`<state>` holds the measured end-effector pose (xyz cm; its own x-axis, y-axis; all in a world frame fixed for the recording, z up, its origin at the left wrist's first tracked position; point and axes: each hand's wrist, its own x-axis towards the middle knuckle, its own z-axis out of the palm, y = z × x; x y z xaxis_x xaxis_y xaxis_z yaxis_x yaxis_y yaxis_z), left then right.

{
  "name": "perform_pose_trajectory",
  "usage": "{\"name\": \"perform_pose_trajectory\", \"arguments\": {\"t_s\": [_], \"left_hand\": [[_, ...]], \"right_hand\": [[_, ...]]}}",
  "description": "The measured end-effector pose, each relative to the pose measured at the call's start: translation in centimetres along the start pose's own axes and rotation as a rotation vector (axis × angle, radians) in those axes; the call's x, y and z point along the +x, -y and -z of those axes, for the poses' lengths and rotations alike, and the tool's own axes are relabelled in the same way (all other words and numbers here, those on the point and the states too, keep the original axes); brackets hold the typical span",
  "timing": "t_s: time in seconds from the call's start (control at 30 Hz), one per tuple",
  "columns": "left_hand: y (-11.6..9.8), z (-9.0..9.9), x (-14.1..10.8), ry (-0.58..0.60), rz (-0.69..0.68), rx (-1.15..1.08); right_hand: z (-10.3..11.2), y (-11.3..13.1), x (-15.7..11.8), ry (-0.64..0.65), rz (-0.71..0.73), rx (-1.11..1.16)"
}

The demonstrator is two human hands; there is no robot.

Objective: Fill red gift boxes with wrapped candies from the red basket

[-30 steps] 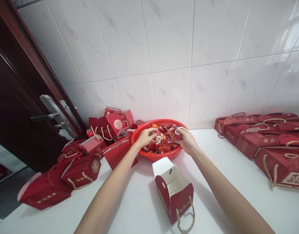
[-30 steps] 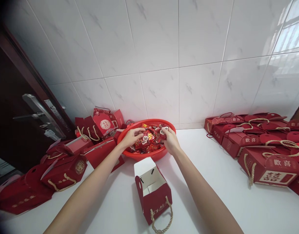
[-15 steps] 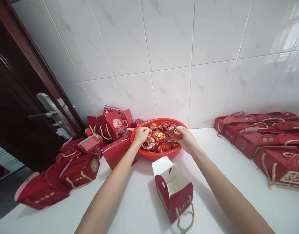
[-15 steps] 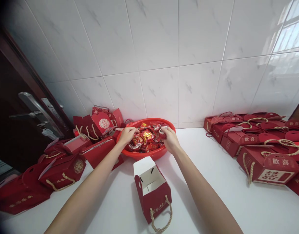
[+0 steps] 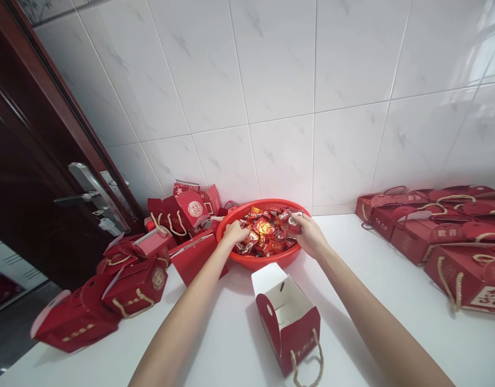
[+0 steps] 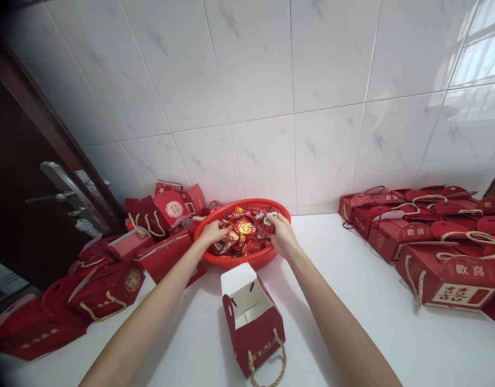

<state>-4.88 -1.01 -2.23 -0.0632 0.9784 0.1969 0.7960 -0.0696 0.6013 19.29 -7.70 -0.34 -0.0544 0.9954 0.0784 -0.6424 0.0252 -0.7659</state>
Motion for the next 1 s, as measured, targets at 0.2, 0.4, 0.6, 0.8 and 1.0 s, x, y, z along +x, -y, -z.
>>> {"name": "perform_pose_trajectory", "arguments": {"t_s": [0.2,0.4,0.6,0.8,1.0], "left_hand": [[-1.7,0.6,-1.0,0.026,0.183,0.098],[-3.0,0.8,-1.7,0.092,0.142,-0.019],[-3.8,0.9,-2.2,0.265,-0.052,-0.178],[-5.2,0.6,0.2,0.163,-0.147,-0.206],[-6.5,-0.9,3.8,0.106,-0.191,0.092]], "right_hand": [[0.2,0.0,0.1,0.017,-0.024,0.004],[0.6,-0.3,0.4,0.037,-0.04,-0.005],[0.5,-0.2,1.0,-0.144,0.006,0.193],[0.8,-0.3,1.6,-0.235,0.021,0.31],[0.5,-0.2,1.3,-0.236,0.023,0.301]]}}
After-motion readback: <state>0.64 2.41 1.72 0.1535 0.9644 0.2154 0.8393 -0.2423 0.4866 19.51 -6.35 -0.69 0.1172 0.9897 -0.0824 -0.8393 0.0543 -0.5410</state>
